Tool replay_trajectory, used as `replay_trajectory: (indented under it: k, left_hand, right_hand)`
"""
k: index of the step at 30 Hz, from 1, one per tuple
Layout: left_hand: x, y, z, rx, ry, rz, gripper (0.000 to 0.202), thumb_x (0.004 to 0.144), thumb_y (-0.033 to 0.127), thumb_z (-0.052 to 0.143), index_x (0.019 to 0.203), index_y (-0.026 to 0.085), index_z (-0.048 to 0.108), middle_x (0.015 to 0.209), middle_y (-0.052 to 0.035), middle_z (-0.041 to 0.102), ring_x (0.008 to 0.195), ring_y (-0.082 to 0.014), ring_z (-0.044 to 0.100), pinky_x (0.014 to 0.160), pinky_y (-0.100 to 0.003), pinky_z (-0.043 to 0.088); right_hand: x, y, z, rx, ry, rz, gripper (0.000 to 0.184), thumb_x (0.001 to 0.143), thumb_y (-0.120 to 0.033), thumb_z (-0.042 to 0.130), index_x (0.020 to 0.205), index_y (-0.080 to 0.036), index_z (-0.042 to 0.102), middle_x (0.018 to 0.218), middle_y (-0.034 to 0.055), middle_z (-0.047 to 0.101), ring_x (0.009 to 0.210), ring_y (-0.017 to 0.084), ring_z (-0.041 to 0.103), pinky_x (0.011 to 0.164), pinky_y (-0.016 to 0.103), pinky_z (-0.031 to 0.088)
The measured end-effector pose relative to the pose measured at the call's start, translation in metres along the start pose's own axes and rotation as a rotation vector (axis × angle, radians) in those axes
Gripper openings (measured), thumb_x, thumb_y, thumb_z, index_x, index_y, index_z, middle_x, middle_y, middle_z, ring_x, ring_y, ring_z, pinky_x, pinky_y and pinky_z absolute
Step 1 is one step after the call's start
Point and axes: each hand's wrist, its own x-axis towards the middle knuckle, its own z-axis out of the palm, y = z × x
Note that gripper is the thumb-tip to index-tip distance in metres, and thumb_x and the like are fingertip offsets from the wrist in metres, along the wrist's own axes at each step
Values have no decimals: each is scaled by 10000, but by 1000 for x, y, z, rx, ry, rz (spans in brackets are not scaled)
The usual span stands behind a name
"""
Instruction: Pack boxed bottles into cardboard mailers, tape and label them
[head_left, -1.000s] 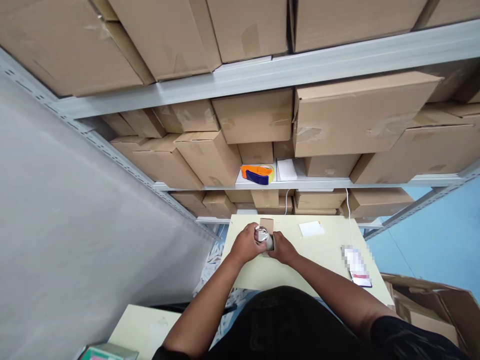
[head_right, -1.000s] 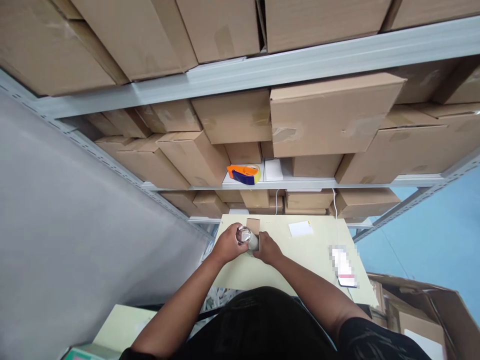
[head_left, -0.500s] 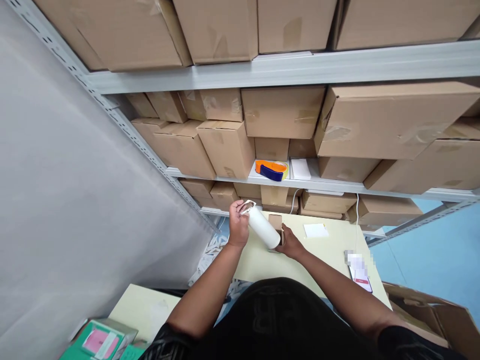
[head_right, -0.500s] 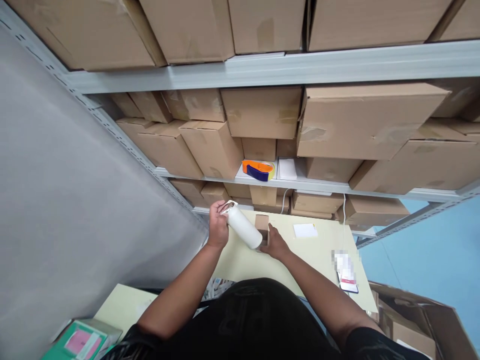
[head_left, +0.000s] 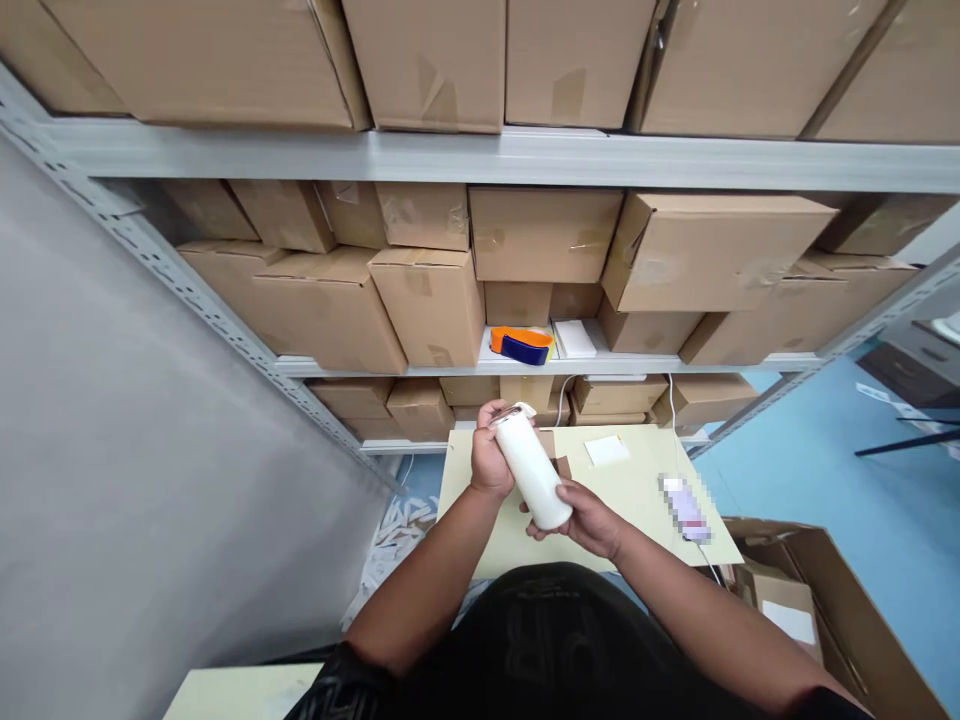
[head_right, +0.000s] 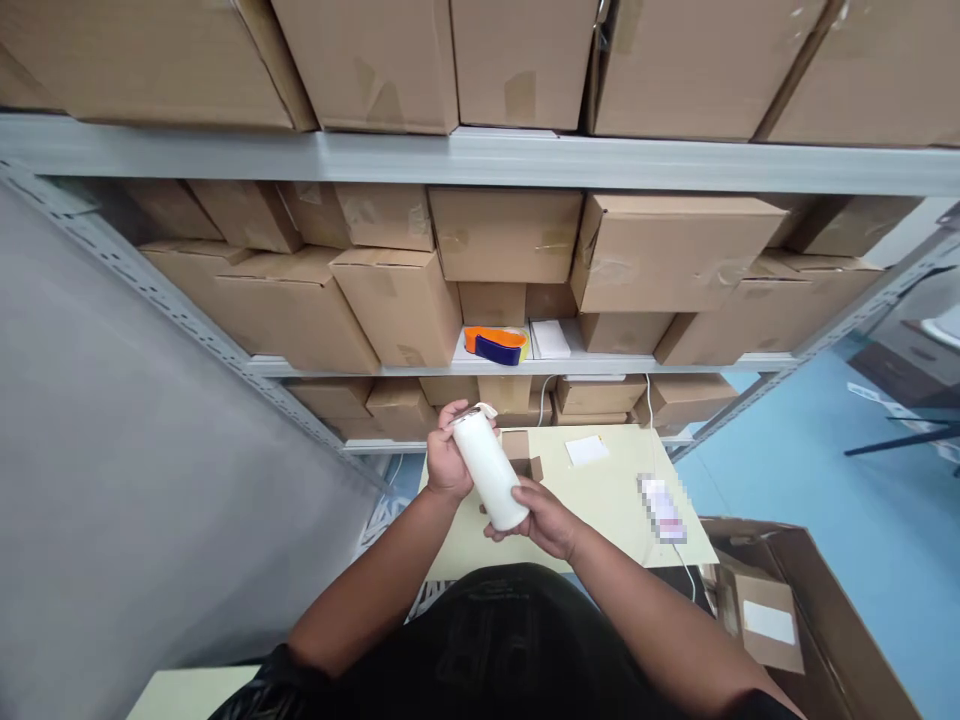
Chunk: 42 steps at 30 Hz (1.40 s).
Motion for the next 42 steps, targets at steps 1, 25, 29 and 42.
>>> replay_trajectory:
  k: [1,25,29,42]
  left_hand:
    - [-1,-2,-2,21,-12,-42,436,818,466,589,1196,263,510,1179,-78,702,938,-264,721,816,-443,579]
    - [-58,-61,34,304,0,-242,531,762,387,825,1200,210,582,1114,-105,734,931,-265,723,833,-417,572]
    - [-66,-71,53,297,-55,-202,563,799,441,787,1267,221,564,1157,-111,712,1003,-270,696,841,-398,555]
    - [-74,-90,73,489,75,-129,475,832,517,721,1172,204,610,963,-60,714,864,-228,682,756,-334,538]
  right_hand:
    - [1,4,8,-10,21,-16,704,806,-692,691,1313,-217,576,1112,135,702,947,304,696,768,451,561]
    - [-52,-5,-32,-63,232,-102,517,843,-597,635,1206,-242,537,1132,93,664,923,273,676,809,424,545]
    - [-66,-12,-47,22,77,-41,546,879,-613,605,1244,-210,558,1091,112,685,855,277,699,777,426,541]
    - [-73,-4,-80,-140,201,-135,581,779,-561,762,1187,-204,554,1068,88,675,905,278,684,806,427,557]
